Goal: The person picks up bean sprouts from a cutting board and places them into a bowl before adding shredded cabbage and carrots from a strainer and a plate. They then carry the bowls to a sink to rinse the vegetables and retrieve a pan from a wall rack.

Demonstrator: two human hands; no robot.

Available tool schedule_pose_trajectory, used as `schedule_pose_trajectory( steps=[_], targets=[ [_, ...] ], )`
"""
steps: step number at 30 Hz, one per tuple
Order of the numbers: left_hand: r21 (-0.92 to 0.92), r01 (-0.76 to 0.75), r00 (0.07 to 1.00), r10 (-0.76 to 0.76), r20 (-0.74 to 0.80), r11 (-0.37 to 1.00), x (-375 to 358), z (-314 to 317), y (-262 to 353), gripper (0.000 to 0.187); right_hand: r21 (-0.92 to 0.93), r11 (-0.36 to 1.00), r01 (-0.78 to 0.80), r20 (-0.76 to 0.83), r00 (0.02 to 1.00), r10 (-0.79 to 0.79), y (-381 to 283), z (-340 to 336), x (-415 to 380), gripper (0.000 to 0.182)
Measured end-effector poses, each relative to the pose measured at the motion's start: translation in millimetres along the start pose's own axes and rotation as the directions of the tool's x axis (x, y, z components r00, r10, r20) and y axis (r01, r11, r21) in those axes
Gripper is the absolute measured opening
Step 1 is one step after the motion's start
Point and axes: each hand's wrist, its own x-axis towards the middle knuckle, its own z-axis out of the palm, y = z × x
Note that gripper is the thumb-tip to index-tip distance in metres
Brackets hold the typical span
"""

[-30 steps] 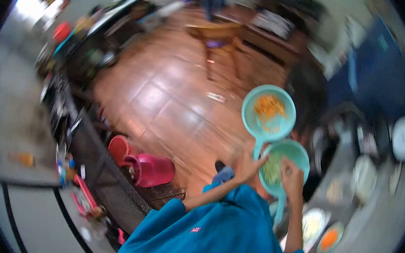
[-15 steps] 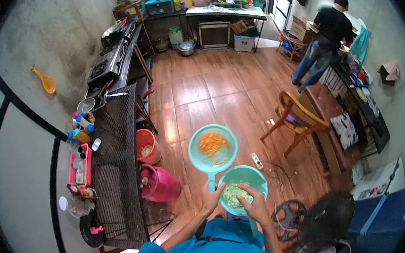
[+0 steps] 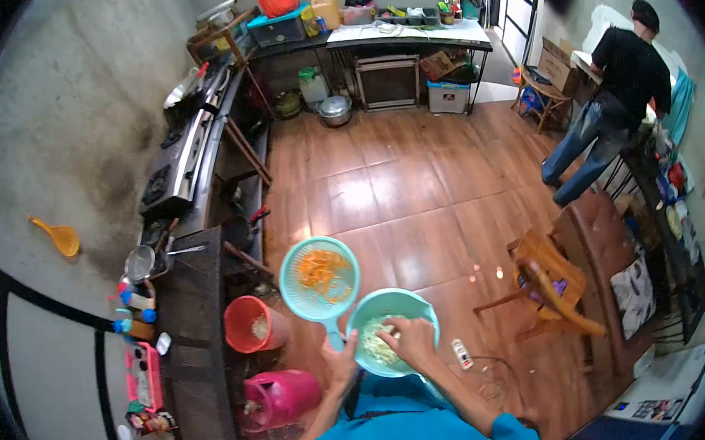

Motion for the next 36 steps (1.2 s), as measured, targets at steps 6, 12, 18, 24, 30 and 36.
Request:
schedule_pose_trajectory(
  steps=[6,12,18,24,30,36],
  targets=[
    [-0.214,-0.042,0.998,0.029,-0.061,0.976,111,99,34,0.025,0.214,0.926,0.311,0.028,0.946,-0.324,28,-60,150,0.036],
    [-0.22,-0.023,0.997,0.007,-0.071,0.975,260,214,26,0.025,0.558,0.829,-0.029,0.243,0.961,-0.13,86,-108,315,0.035],
    [-0.041,-0.052,0.991,0.057,0.124,0.998,404,362,62,0.029,0.475,0.88,0.002,-0.105,0.993,0.055,158,-178,437,0.035],
    [-0.08,-0.001,0.957,0.024,0.288,0.997,502,521,77,0.03,0.409,0.886,-0.218,-0.664,0.595,0.453,271,-199,491,0.035],
    [0.011,-0.05,0.951,0.044,0.307,0.999,561,698,78,0.03,0.812,0.223,-0.539,0.348,0.755,0.557,392,-245,577,0.045],
    [-0.02,-0.007,0.961,0.013,0.276,1.0,613,837,89,0.026,0.808,0.225,-0.544,0.389,0.78,0.491,502,-347,713,0.038]
  ],
)
